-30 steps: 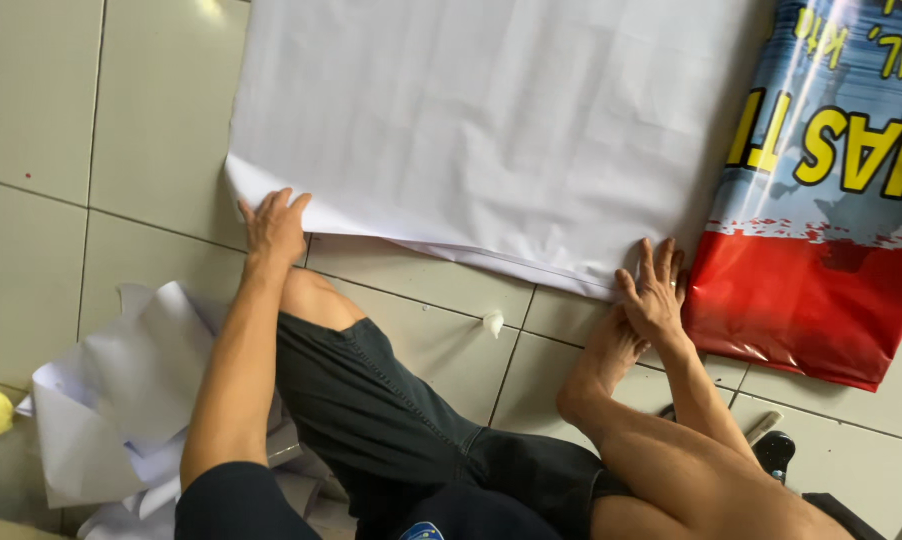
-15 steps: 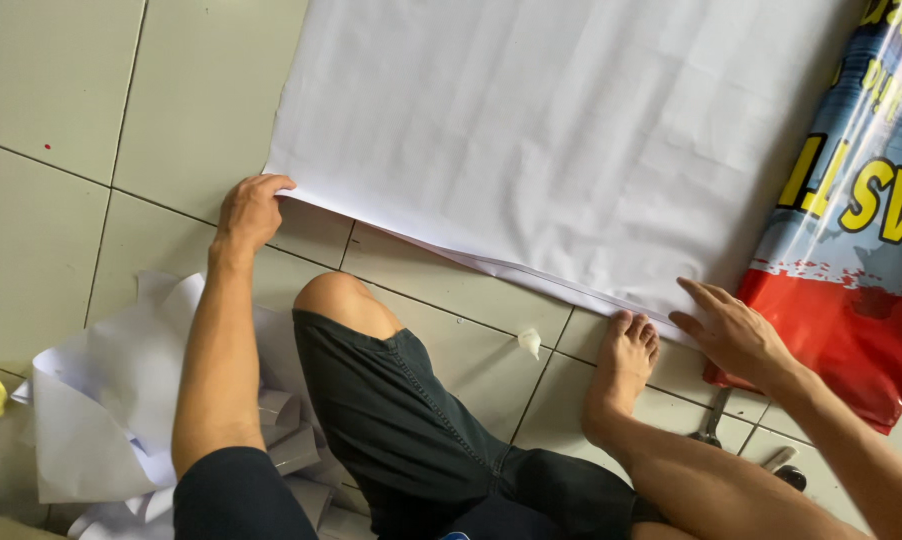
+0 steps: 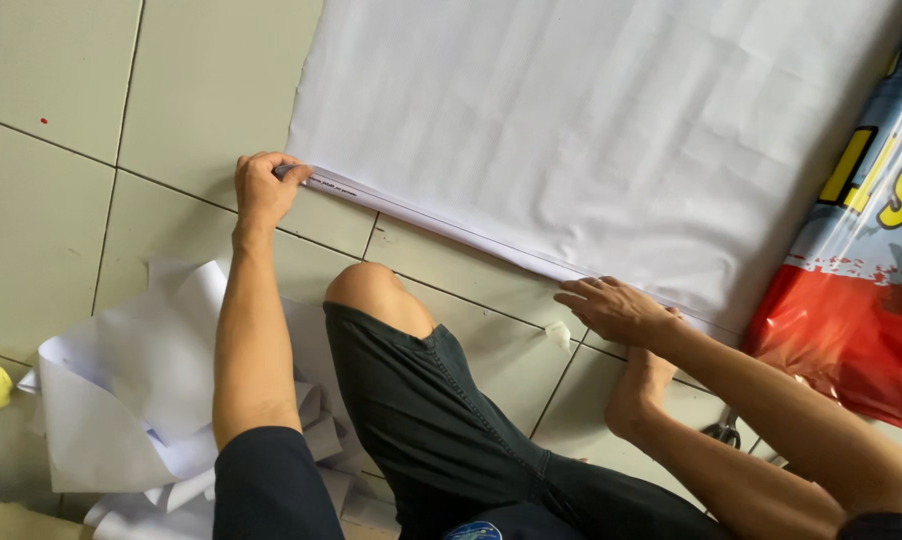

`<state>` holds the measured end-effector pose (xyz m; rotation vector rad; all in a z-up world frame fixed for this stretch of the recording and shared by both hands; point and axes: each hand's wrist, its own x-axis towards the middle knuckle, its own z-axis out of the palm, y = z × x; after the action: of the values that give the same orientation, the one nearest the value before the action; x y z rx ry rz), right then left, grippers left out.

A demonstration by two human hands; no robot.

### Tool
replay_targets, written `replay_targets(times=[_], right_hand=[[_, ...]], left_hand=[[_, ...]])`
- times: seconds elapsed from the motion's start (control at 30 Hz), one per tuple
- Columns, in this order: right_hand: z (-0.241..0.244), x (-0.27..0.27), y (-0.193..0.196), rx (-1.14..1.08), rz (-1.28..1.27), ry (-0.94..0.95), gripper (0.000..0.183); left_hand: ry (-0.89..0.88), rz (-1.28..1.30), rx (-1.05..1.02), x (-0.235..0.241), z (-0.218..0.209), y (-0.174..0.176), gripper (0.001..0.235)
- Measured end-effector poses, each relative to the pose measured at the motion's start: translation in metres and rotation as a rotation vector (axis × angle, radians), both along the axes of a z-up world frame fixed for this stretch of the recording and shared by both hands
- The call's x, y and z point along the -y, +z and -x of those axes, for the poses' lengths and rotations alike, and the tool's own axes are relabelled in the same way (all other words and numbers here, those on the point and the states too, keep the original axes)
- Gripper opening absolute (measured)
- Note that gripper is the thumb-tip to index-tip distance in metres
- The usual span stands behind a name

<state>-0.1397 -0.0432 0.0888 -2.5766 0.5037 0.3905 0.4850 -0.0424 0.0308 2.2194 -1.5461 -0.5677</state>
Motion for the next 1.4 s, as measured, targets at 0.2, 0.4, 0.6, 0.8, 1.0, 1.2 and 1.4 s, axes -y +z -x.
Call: replay_targets(times=[0.2,0.4,0.6,0.8,1.0,1.2,1.4], right_hand=[[0.0,-0.007,-0.028,0.346,0.29,0.068,0.04],[-0.007,-0.013,-0.033,0.3,0.427,0.049,0.058],[-0.048,-0.012,-0.032,0.271,0.439,0.043,0.06],[-0.1,-0.01,-0.043,0.308,0.372,0.007,0.065],[-0.17,0.0,-0.054,0.355,0.345,-0.025,0.066],[-0.25,0.017,-0.055,0.435,0.362,-0.017,0.066],[-0.337,0.033,-0.052,0.423,0.359,0.031,0.069]], left_hand=[[0.07,0.118,-0.013,-0.002,0.0,-0.001,0.041],[0.1,0.159,-0.016,-0.002,0.0,-0.007,0.047],[0.117,0.142,-0.011,0.002,0.004,0.001,0.046],[0.158,0.047,-0.049,0.01,0.001,0.002,0.048],[0.122,0.044,-0.041,0.01,-0.003,0.001,0.048],[0.132,0.085,-0.025,0.006,-0.005,-0.008,0.048],[0.12,0.079,-0.017,0.004,-0.002,-0.002,0.045]])
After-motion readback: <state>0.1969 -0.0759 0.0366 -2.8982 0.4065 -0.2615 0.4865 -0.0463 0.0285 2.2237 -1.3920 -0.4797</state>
